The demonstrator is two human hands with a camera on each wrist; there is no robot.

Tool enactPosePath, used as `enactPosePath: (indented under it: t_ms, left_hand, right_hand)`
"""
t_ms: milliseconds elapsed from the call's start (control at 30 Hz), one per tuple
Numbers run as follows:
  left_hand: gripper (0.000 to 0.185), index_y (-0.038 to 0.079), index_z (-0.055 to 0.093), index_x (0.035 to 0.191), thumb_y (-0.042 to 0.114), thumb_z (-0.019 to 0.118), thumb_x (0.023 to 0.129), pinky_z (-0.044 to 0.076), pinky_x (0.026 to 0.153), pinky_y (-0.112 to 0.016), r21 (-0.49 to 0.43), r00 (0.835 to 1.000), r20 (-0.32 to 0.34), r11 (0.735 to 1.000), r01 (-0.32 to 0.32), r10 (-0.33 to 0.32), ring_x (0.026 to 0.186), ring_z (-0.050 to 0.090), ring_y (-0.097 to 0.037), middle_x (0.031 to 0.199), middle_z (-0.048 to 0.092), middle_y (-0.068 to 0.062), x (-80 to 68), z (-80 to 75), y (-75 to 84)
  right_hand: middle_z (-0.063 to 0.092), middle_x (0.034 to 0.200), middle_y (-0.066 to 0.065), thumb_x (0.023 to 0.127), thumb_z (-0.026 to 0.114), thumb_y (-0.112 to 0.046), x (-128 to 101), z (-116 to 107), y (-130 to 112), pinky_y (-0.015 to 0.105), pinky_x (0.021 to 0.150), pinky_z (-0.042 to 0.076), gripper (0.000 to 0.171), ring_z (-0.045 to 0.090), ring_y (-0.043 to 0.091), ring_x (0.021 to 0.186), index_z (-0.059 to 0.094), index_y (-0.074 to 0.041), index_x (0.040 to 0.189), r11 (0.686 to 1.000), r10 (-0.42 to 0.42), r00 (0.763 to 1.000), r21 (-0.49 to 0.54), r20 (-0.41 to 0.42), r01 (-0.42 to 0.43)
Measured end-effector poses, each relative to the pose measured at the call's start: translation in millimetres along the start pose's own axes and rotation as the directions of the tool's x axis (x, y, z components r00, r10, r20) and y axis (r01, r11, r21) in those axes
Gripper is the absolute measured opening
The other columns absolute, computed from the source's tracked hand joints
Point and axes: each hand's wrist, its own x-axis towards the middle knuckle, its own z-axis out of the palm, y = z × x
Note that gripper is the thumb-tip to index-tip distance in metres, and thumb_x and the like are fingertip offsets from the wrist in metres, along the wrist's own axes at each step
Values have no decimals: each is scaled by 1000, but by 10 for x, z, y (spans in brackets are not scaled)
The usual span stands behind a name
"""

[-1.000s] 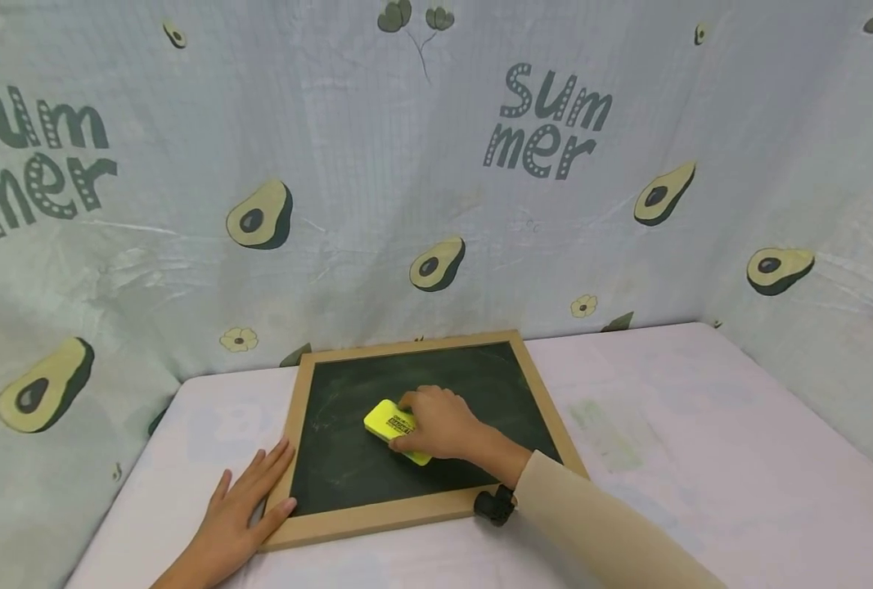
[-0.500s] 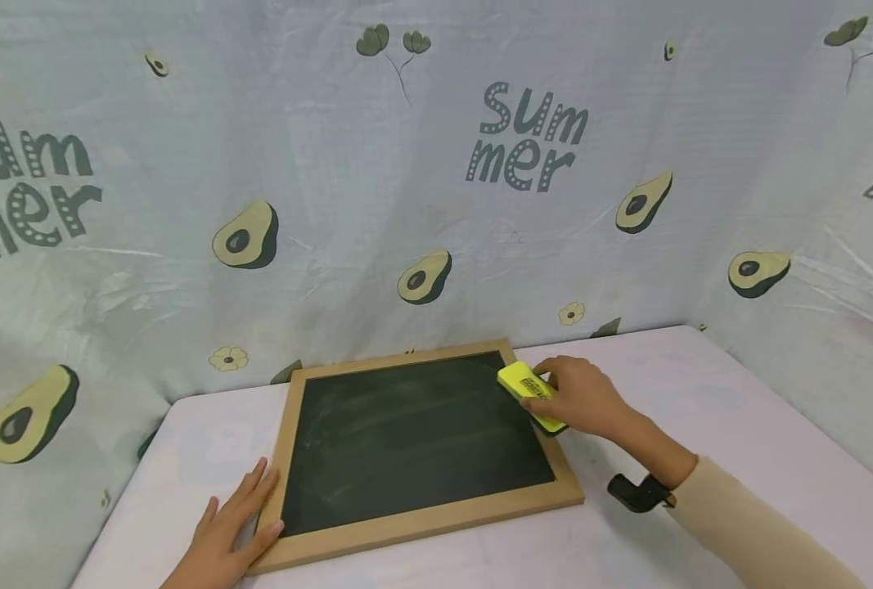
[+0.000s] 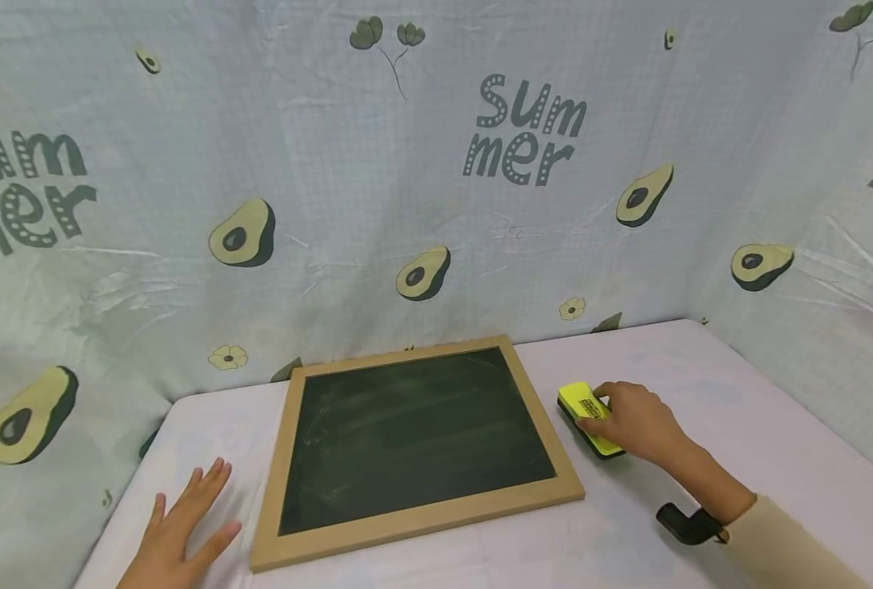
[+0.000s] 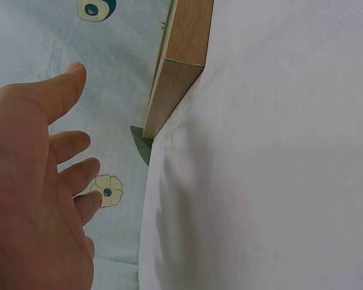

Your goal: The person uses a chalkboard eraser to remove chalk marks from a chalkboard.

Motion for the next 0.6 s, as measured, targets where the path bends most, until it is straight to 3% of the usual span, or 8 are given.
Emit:
enactPosePath:
  t_ms: [100,333,500,600]
  left_hand:
    - [79,-3,22,150,44,55,95,-23,97,-66,16,1000,1,1000,8,-8,136,7,-55,149,21,-33,-19,-3,-21]
    - [78,1,22,151,43,57,94,-22,97,-67,-12,1000,9,1000,5,-5,135,7,-56,150,21,-30,-45,-1,-15]
    - [84,5,20,152,51,56,92,-10,95,-76,-5,996,70,998,62,-61,135,7,-57,152,18,-28,10,-11,99]
    - [85,9,21,153,53,57,90,0,94,-79,35,998,53,999,41,-43,134,12,-57,153,21,-25,27,-32,182]
  right_hand:
    - [64,99,23,77,78,-36,-13,57,18,33,51,44,64,52,20,68,61,13,114,999,-4,1000,-32,-12,4]
    - [64,87,16,77,78,-35,-41,137,55,31,46,41,64,49,18,62,60,14,114,1000,7,1000,-17,16,-7]
    - [64,97,22,77,77,-43,-71,161,53,33,50,44,74,51,19,67,55,15,118,999,36,997,-36,64,-33]
    - [61,108,29,79,72,-53,-88,81,26,42,56,51,85,60,28,78,50,16,124,997,31,992,-78,120,-21]
